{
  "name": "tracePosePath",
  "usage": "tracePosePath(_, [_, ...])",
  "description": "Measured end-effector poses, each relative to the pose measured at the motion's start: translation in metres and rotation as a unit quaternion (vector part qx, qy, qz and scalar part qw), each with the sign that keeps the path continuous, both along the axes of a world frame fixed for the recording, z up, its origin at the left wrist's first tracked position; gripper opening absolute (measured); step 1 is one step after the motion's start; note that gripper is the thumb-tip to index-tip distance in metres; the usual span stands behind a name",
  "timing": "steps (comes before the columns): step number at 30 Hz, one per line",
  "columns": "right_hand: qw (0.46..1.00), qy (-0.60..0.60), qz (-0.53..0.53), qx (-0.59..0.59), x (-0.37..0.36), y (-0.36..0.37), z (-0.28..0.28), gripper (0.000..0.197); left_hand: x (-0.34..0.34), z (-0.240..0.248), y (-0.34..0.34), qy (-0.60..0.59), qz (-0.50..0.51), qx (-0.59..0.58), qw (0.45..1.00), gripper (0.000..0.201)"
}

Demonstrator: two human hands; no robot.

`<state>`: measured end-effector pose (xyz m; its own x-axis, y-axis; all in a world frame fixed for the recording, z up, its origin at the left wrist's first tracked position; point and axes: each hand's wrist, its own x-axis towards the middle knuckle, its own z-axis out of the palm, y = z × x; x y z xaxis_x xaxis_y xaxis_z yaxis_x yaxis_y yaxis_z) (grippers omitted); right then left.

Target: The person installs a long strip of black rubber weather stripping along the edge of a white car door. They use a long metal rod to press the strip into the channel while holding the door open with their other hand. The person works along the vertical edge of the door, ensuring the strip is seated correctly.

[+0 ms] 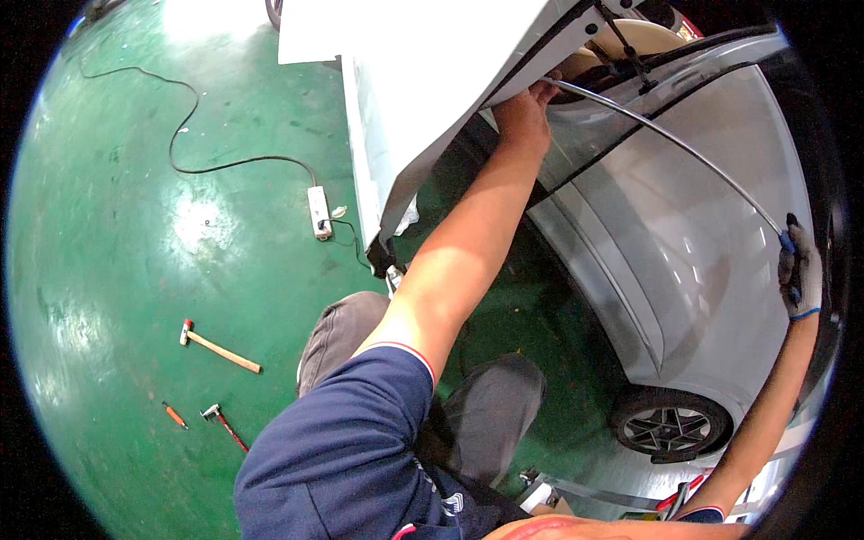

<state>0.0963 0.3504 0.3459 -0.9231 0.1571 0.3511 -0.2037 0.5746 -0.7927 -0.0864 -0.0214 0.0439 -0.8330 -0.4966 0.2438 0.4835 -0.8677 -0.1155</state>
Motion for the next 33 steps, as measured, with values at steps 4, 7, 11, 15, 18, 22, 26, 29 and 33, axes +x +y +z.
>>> tracePosePath(4, [0.997,0.029,-0.052,0.041,0.014,-0.018,0.022,0.028,-0.003,0.005,0.008,0.035,0.013,-0.001,0.999,0.026])
tracePosePath(7, [0.999,0.009,-0.030,0.019,0.006,-0.020,0.008,0.029,-0.003,0.000,-0.004,0.008,0.000,-0.020,1.000,0.030])
tracePosePath(11, [1.000,0.009,0.000,-0.006,0.005,-0.003,0.002,0.034,0.005,0.001,0.000,-0.003,-0.008,-0.019,1.000,0.031])
tracePosePath(15, [0.998,0.055,-0.022,-0.009,0.001,-0.014,-0.012,0.032,0.007,0.002,0.001,0.007,0.008,-0.007,1.000,0.030])
tracePosePath(18, [0.997,0.060,-0.032,0.022,-0.002,-0.007,-0.015,0.034,0.002,0.002,0.003,0.023,0.010,0.016,1.000,0.029])
tracePosePath(22, [0.997,0.046,-0.050,0.026,0.001,-0.003,0.006,0.038,0.003,0.005,0.004,0.008,0.009,0.031,0.999,0.031])
tracePosePath(26, [0.997,0.051,-0.038,0.039,0.004,-0.008,0.014,0.034,0.003,0.009,0.005,0.008,0.014,0.035,0.999,0.032])
tracePosePath(29, [0.999,0.022,-0.028,0.011,-0.002,-0.007,0.008,0.034,0.002,0.006,0.003,0.009,0.018,0.023,1.000,0.031])
tracePosePath(33, [0.998,0.038,-0.013,0.041,-0.001,-0.002,0.004,0.032,0.003,0.002,0.001,0.017,-0.001,0.005,1.000,0.029])
